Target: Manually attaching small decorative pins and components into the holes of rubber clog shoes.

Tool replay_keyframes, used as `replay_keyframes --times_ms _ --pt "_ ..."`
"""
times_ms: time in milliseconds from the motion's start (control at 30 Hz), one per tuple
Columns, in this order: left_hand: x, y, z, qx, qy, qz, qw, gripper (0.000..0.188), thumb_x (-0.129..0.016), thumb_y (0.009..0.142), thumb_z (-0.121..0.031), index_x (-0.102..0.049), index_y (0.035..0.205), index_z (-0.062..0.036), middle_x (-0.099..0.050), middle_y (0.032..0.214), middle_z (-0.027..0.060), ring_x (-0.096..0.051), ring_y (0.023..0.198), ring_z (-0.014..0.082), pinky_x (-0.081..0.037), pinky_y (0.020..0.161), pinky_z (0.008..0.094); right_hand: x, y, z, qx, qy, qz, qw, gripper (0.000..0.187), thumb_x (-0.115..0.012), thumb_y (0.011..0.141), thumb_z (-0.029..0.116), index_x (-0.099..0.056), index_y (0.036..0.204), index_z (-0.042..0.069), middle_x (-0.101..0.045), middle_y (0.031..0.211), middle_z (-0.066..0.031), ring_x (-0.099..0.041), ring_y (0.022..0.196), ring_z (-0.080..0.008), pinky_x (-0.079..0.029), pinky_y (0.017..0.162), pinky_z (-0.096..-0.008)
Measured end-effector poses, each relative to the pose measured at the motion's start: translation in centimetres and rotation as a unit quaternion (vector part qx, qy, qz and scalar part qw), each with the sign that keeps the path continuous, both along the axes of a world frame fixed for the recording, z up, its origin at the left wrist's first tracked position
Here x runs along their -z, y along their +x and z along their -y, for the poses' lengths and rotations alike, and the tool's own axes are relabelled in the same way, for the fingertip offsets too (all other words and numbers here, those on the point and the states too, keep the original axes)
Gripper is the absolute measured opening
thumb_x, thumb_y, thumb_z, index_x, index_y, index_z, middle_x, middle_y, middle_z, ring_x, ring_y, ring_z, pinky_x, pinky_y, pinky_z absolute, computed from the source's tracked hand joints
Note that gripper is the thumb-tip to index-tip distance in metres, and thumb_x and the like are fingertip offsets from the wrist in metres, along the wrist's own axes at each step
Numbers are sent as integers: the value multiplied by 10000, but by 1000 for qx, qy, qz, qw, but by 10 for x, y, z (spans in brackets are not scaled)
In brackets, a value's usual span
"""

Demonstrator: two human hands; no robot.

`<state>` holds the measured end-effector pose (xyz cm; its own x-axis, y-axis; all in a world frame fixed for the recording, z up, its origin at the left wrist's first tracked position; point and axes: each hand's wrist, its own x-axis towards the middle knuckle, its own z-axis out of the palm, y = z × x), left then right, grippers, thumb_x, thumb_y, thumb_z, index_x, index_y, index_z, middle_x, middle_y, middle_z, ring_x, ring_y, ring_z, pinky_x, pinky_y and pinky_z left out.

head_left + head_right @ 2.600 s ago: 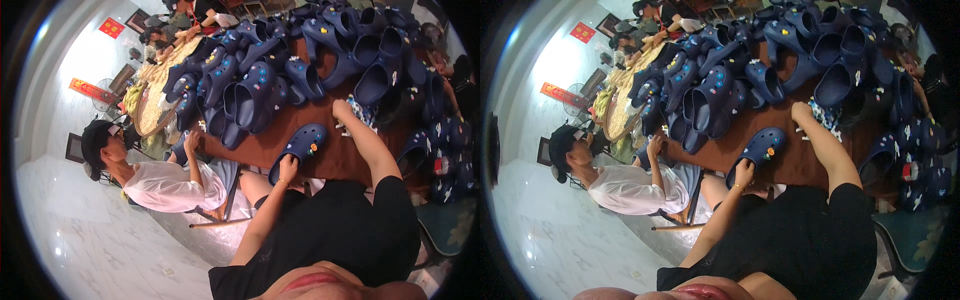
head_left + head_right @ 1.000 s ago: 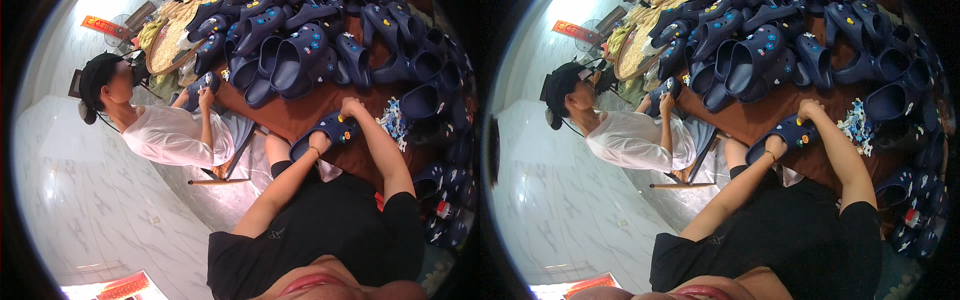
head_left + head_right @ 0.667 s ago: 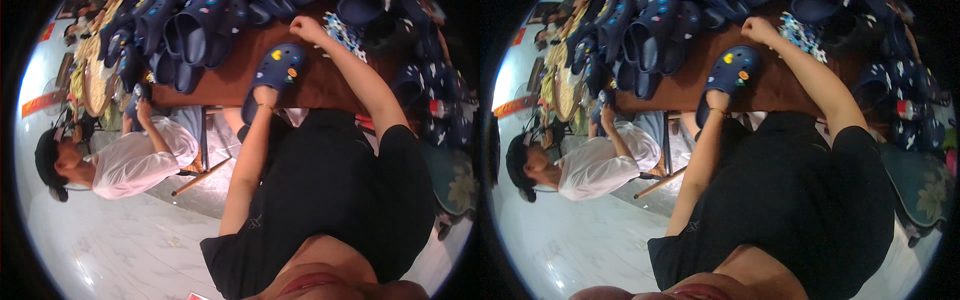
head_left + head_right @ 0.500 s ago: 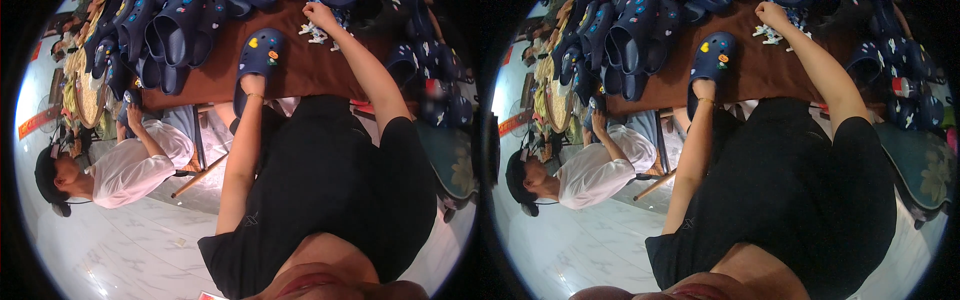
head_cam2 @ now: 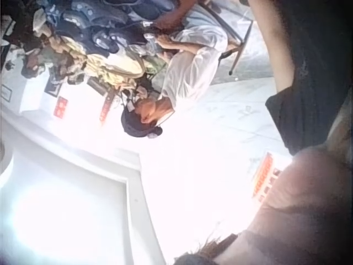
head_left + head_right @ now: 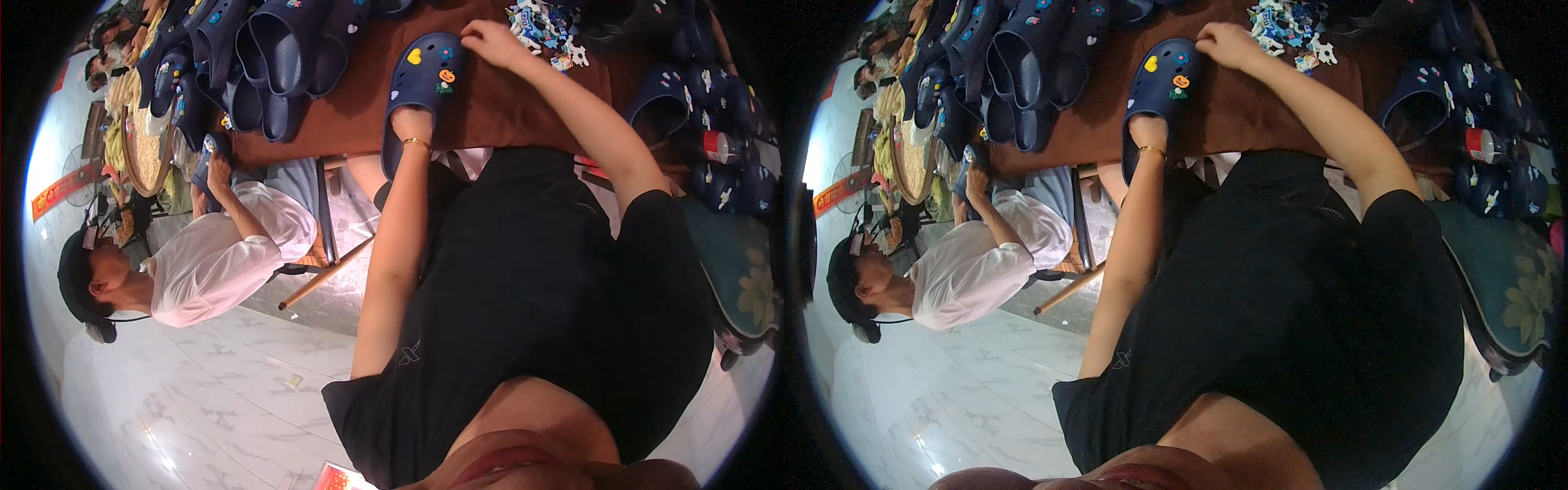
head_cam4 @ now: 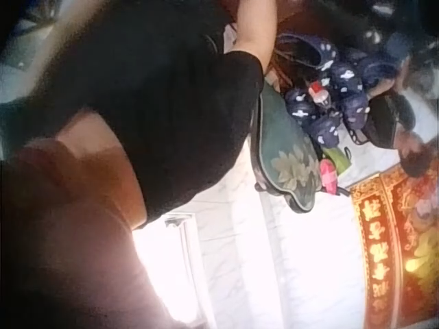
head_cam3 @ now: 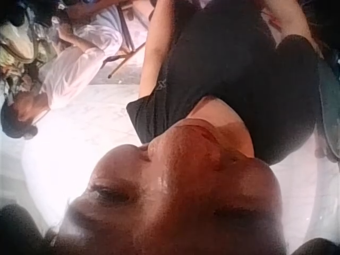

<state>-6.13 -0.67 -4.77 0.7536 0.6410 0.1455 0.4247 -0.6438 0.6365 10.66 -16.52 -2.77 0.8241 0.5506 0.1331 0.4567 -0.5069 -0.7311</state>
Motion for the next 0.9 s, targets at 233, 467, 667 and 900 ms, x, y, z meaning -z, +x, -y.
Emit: replay_keyframes --times_ms 233,467,667,900 --pt "4 -1 -8 78 -169 57 981 281 -484 715 -97 -589 912 74 -589 970 256 -557 922 398 -442 805 379 15 -83 -3 94 134 -298 941 592 -640 752 366 -456 1134 -48 -613 835 -132 -598 762 -204 -482 653 -338" --pt "-75 24 49 -19 -546 112 830 375 -474 841 -150 -477 1142 74 -562 1074 140 -566 919 263 -471 761 338 -15 -150 12 -23 53 -185 981 785 -726 655 316 -343 1251 -22 -567 1040 -191 -576 909 -297 -463 788 -358" --pt "-148 23 127 339 -479 38 809 328 -557 789 -43 -505 1093 68 -553 1054 122 -545 895 182 -438 801 312 -31 -126 73 107 339 -126 926 658 -633 687 167 -339 1260 34 -534 1102 -184 -533 1007 -249 -424 840 -355" --pt "-113 6 126 511 -164 91 839 394 -592 763 -85 -508 1146 -44 -521 1036 143 -559 881 252 -465 750 330 -94 -77 192 490 84 67 865 384 -598 705 213 -517 986 -36 -593 896 -226 -582 821 -358 -452 750 -406"
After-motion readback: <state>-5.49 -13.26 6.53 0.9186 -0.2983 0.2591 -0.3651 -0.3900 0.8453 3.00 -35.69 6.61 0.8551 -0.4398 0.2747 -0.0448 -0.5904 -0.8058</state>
